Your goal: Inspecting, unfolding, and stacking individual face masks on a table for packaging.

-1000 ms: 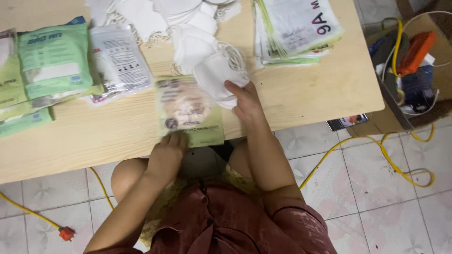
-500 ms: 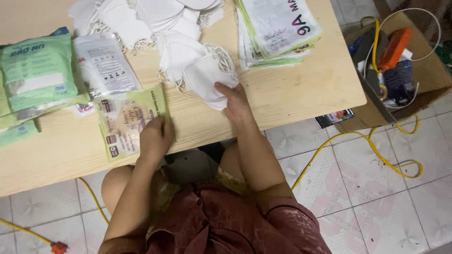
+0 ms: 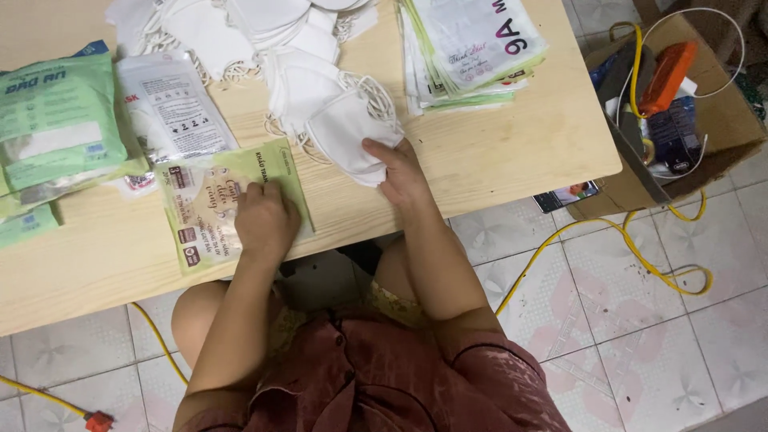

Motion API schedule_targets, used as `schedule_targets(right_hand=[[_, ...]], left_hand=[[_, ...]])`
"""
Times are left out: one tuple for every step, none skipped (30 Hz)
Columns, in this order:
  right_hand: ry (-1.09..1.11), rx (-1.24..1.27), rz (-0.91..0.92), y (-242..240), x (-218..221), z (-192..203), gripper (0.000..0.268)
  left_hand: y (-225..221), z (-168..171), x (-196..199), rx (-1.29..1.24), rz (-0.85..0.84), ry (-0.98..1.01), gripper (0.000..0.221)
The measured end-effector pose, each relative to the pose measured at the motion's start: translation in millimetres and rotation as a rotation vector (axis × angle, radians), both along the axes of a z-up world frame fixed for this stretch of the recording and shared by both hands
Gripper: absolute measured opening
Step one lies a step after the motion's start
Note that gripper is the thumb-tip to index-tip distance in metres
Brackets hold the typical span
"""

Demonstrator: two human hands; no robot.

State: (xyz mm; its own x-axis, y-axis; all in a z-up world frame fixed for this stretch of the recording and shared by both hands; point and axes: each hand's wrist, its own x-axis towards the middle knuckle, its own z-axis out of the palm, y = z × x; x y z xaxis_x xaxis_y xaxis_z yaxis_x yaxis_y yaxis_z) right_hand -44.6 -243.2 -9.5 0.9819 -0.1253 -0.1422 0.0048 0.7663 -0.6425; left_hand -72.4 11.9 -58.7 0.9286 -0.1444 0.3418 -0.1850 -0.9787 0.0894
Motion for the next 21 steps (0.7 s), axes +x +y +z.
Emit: schedule_targets(right_hand=[[0.0, 0.0, 0.002, 0.1, -0.5, 1.2, 0.043], [0.004, 0.001, 0.001, 1.1, -1.4, 2.0, 0.043], [0.008, 0.002, 0.0, 1.8, -2.3, 2.9, 0.043], [0.007, 0.002, 0.0, 3.4, -2.1, 2.2, 0.043], [0.002, -0.004, 0.0, 4.6, -1.7, 1.5, 0.043], [-0.002, -0.011, 0.0, 5.8, -2.0, 0.7, 0.043], [-0.002, -0.011, -0.001, 5.5, 0.6, -2.1, 0.043], [0.004, -0.015, 0.007, 5.4, 2.8, -5.1, 0.043], [0.01, -0.02, 0.016, 5.3, 5.0, -8.3, 0.043], [0.013, -0.02, 0.017, 5.8, 2.5, -6.7, 0.043], [0.016, -0.02, 0.023, 6.2, -0.1, -4.9, 0.045], [0.016, -0.021, 0.028, 5.9, -0.9, -2.1, 0.047], [0.015, -0.022, 0.029, 4.7, -0.5, -5.5, 0.047], [0.016, -0.02, 0.031, 3.1, 0.5, -8.7, 0.047], [0.017, -0.019, 0.034, 1.6, 1.6, -12.0, 0.048], [0.016, -0.018, 0.035, 0.4, 0.1, -7.0, 0.048], [0.027, -0.028, 0.032, -0.1, -1.1, -2.2, 0.048], [0.04, -0.036, 0.04, 2.5, -2.2, 2.0, 0.049], [0.041, -0.034, 0.053, 1.5, -2.9, 4.6, 0.049], [0.046, -0.03, 0.028, 4.3, -1.5, 7.4, 0.05], [0.05, -0.026, 0.003, 8.2, 0.1, 10.4, 0.051]], left_hand=[[-2.7, 7.1, 0.9, 0.0, 0.002, 0.0, 0.022], [-4.5, 14.0, 1.2, 0.02, -0.013, -0.023, 0.025], [-6.6, 20.9, 1.6, 0.04, -0.029, -0.045, 0.029], [-10.6, 36.4, -2.3, 0.039, -0.029, -0.046, 0.029], [-15.0, 51.9, -6.1, 0.08, -0.045, -0.038, 0.045], [-19.5, 67.3, -10.4, 0.122, -0.062, -0.028, 0.063], [-23.3, 68.6, -10.5, 0.122, -0.063, -0.028, 0.063], [-26.9, 69.8, -11.1, 0.109, -0.068, 0.014, 0.069], [-30.4, 70.9, -11.7, 0.096, -0.074, 0.056, 0.076], [-29.0, 50.4, -8.5, 0.096, -0.073, 0.058, 0.076], [-27.6, 30.1, -5.4, 0.152, -0.038, -0.022, 0.051], [-26.9, 10.5, -0.7, 0.207, -0.003, -0.106, 0.028], [-21.1, 3.7, 0.3, 0.207, -0.002, -0.107, 0.028], [-15.7, -3.0, 2.3, 0.17, -0.019, -0.015, 0.023], [-10.2, -9.7, 4.3, 0.133, -0.037, 0.076, 0.02], [-10.1, -4.4, 4.1, 0.133, -0.035, 0.075, 0.02], [-9.3, 0.8, 4.2, 0.14, -0.036, 0.099, 0.02], [-5.5, 6.0, 1.6, 0.147, -0.027, 0.126, 0.02], [-9.7, 19.1, 1.1, 0.149, -0.014, 0.129, 0.02], [-10.4, 32.5, -0.8, 0.017, -0.022, 0.18, 0.019], [-10.0, 46.2, -2.3, -0.117, -0.029, 0.227, 0.02]])
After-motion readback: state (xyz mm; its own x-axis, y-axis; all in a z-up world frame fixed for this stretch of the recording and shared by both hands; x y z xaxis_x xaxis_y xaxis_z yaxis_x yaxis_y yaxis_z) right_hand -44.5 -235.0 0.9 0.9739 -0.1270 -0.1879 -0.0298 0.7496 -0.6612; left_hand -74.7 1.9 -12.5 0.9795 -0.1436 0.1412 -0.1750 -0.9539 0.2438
